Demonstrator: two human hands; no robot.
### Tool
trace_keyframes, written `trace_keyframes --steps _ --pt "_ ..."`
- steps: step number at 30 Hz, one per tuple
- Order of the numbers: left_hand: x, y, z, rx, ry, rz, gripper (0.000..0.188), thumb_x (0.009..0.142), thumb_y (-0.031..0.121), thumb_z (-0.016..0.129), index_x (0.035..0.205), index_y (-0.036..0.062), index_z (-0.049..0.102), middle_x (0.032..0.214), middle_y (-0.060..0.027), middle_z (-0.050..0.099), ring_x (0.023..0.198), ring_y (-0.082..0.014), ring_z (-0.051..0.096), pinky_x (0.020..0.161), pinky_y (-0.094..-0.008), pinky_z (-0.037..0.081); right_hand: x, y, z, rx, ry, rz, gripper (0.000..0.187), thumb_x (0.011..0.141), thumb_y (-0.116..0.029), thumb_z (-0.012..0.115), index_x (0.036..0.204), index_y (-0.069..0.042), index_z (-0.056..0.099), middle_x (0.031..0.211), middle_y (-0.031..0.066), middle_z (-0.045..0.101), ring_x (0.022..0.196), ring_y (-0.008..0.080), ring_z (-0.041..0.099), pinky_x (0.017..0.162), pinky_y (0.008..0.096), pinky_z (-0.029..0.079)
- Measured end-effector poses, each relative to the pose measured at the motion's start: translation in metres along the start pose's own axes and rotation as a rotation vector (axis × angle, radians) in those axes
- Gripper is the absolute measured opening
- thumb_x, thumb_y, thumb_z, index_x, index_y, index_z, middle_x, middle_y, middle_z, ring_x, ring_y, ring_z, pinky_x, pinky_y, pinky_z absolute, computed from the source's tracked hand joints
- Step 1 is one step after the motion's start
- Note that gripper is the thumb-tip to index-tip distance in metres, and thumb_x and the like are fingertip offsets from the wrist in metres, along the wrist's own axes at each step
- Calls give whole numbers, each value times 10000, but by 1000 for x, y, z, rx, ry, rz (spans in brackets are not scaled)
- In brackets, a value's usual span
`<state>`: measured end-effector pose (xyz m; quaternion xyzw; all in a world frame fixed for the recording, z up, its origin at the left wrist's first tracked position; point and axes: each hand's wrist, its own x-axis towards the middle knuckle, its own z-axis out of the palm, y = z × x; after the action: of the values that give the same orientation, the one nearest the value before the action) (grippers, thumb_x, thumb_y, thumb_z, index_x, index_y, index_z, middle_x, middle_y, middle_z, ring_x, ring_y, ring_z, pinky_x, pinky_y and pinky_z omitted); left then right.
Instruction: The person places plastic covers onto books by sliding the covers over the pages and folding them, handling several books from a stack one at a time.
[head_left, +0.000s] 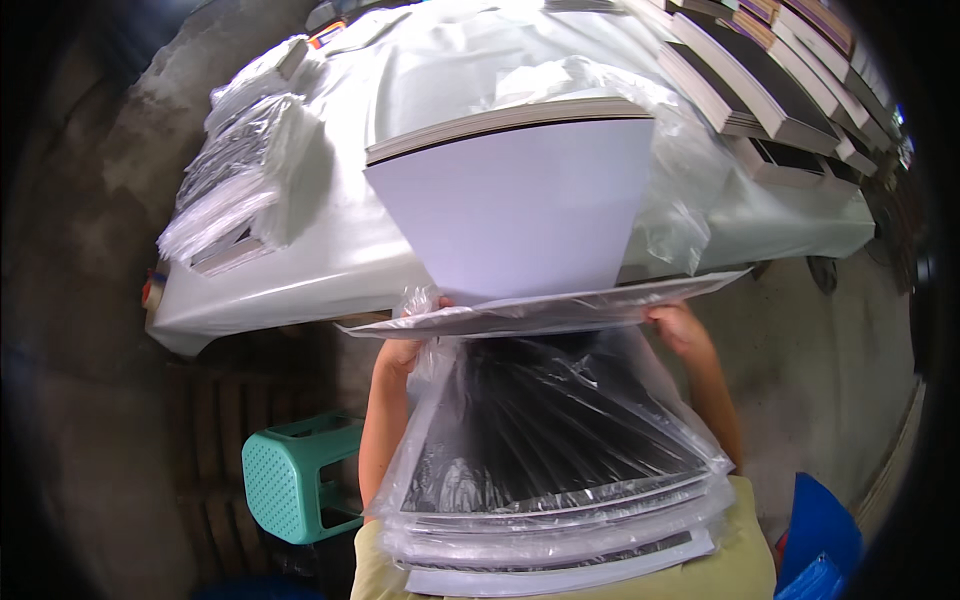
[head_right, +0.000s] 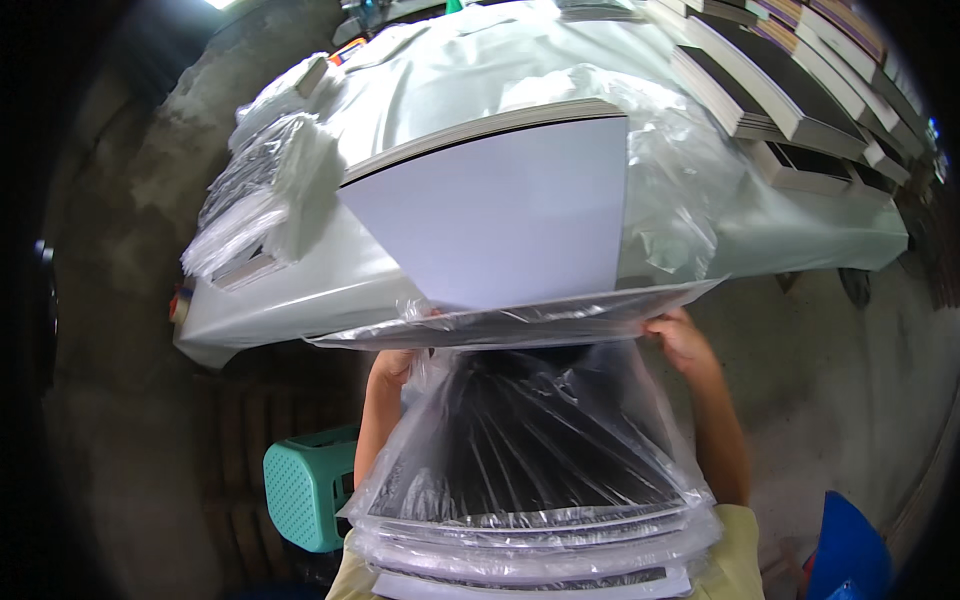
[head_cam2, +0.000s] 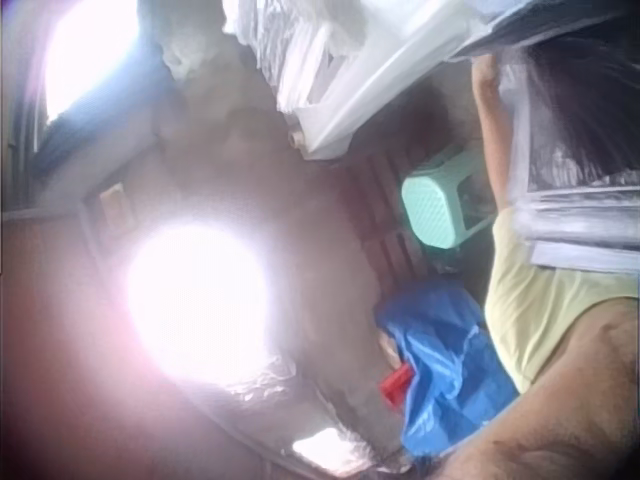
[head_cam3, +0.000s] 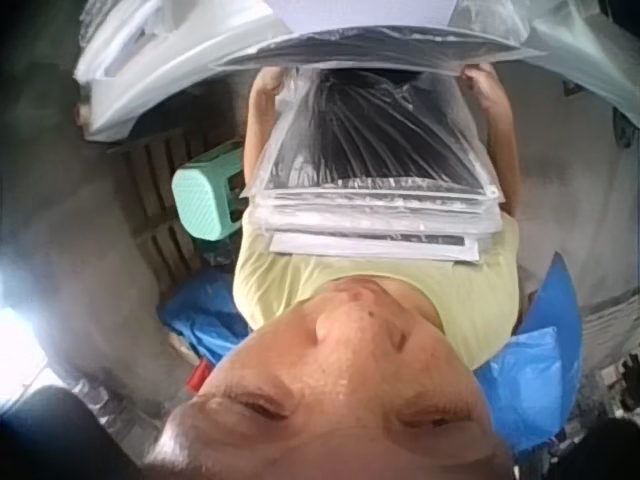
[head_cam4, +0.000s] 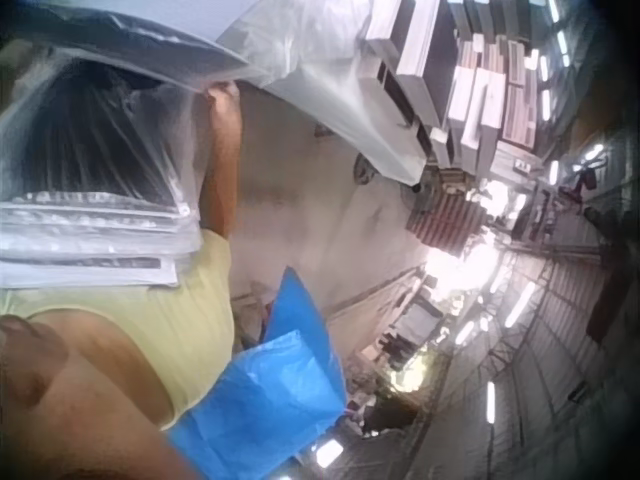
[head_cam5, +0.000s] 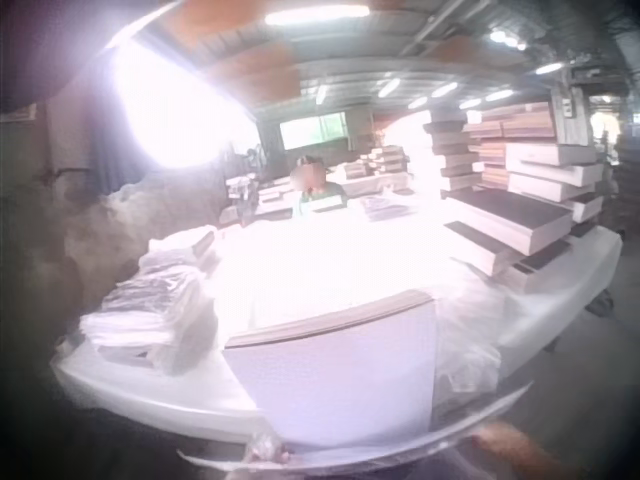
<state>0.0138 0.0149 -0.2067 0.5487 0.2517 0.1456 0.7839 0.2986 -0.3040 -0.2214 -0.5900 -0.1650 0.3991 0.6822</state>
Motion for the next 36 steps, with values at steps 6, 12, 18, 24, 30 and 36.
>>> trace_keyframes --steps 6,12,18,24,30,36 --pt "6 -73 -18 -547 15 -162 176 843 194 551 974 78 533 856 -36 567 766 -125 548 691 -258 458 14 52 10 157 146 295 282 732 -53 551 1010 -17 524 863 91 577 764 166 540 690 277 417" --pt "9 -107 -56 664 404 -145 135 811 131 547 916 46 553 855 -29 570 705 -122 532 607 -294 428 23 55 -3 -683 106 166 182 785 -99 576 957 -48 542 856 56 561 787 137 529 716 263 424" --pt "-37 62 -32 439 388 342 479 855 443 436 1086 31 514 927 -61 555 565 -96 433 484 -211 338 -3 -90 20 -373 -316 -53 145 759 -106 635 855 -44 546 795 -24 529 738 56 489 678 211 411" --pt "-56 166 137 64 14 630 967 680 742 379 1318 34 216 962 -87 491 539 -80 403 411 -187 304 -13 -183 164 -583 -577 -656 283 692 -139 714 906 -59 548 769 -20 527 707 54 484 613 203 383" --pt "-44 156 169 -27 -138 644 944 683 651 517 1317 37 184 1102 -86 480 937 -181 519 751 -289 442 -12 -157 214 -364 -514 -516 245 705 -172 703 893 -89 571 881 -3 559 683 73 500 578 214 387" --pt "-38 138 153 60 -82 403 410 883 182 491 1223 10 340 1133 -113 479 982 -178 522 802 -279 422 -9 -144 209 -276 -265 -679 131 742 -125 653 778 -46 555 845 5 507 741 84 491 554 208 398"
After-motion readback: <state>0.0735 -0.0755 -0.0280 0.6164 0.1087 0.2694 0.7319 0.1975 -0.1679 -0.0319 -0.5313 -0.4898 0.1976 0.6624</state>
